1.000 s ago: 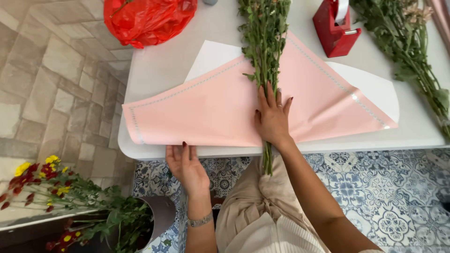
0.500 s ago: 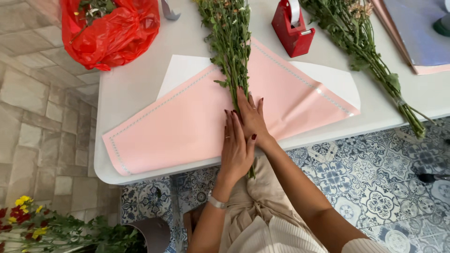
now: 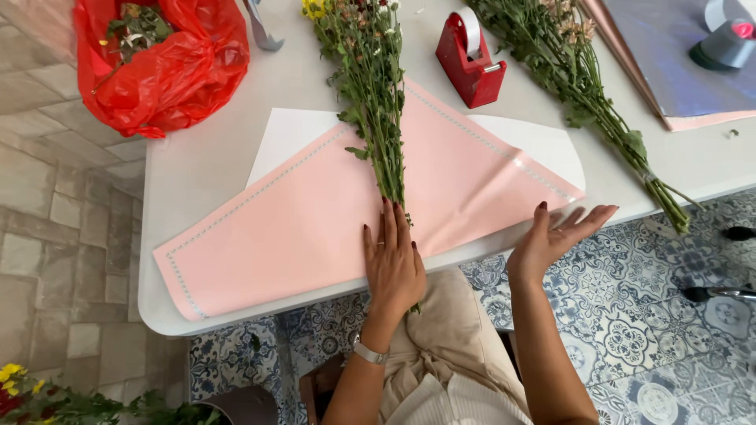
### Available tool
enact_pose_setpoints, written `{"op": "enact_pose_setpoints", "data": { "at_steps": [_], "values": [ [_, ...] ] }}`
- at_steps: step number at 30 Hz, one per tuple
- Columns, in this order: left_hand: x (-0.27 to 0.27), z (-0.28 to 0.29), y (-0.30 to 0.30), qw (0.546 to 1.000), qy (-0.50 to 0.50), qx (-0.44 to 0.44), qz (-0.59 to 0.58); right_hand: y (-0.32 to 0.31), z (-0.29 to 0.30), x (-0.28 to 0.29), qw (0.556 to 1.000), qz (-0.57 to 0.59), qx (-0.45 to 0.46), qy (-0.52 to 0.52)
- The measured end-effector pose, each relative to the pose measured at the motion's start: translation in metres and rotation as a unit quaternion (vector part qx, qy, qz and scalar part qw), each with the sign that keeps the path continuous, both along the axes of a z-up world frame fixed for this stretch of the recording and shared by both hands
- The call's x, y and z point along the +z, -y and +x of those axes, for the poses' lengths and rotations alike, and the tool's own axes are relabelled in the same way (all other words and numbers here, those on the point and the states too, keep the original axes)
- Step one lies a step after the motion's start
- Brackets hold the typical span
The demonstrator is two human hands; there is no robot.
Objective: The person wraps a floral bouquet using paper and adhesive tape, first layering and folding the paper on a table before placing the flowers, then rolling the paper around the stems and securing the wrap with tape.
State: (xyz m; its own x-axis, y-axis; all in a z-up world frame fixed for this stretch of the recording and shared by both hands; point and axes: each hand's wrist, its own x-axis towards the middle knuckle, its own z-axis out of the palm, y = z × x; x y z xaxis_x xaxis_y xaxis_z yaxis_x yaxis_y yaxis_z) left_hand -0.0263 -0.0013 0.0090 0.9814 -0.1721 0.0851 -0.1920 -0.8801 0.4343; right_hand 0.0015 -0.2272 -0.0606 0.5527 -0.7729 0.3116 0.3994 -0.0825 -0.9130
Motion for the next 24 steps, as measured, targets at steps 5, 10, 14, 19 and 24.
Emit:
{"op": "enact_pose_setpoints", "data": {
  "at_steps": [5,10,14,19,24],
  "values": [
    [-0.002,-0.002,0.002,1.000,0.007,0.006,-0.007,-0.013,0.025,-0.030,0.981,0.158,0.019,0.113],
    [-0.003,-0.001,0.003,1.000,0.027,0.012,-0.009,-0.026,0.038,-0.022,0.986,0.137,-0.015,0.095],
    [-0.003,-0.001,0.004,0.999,0.034,0.011,-0.012,-0.031,0.036,-0.031,0.992,0.077,-0.010,0.098],
    [-0.004,-0.002,0.006,0.999,0.048,0.014,-0.011,-0.069,0.029,0.025,0.993,0.107,0.042,0.023],
    [-0.001,-0.003,0.008,0.996,0.082,0.030,0.006,-0.051,0.055,-0.021,0.967,0.249,0.045,0.020]
  ]
}}
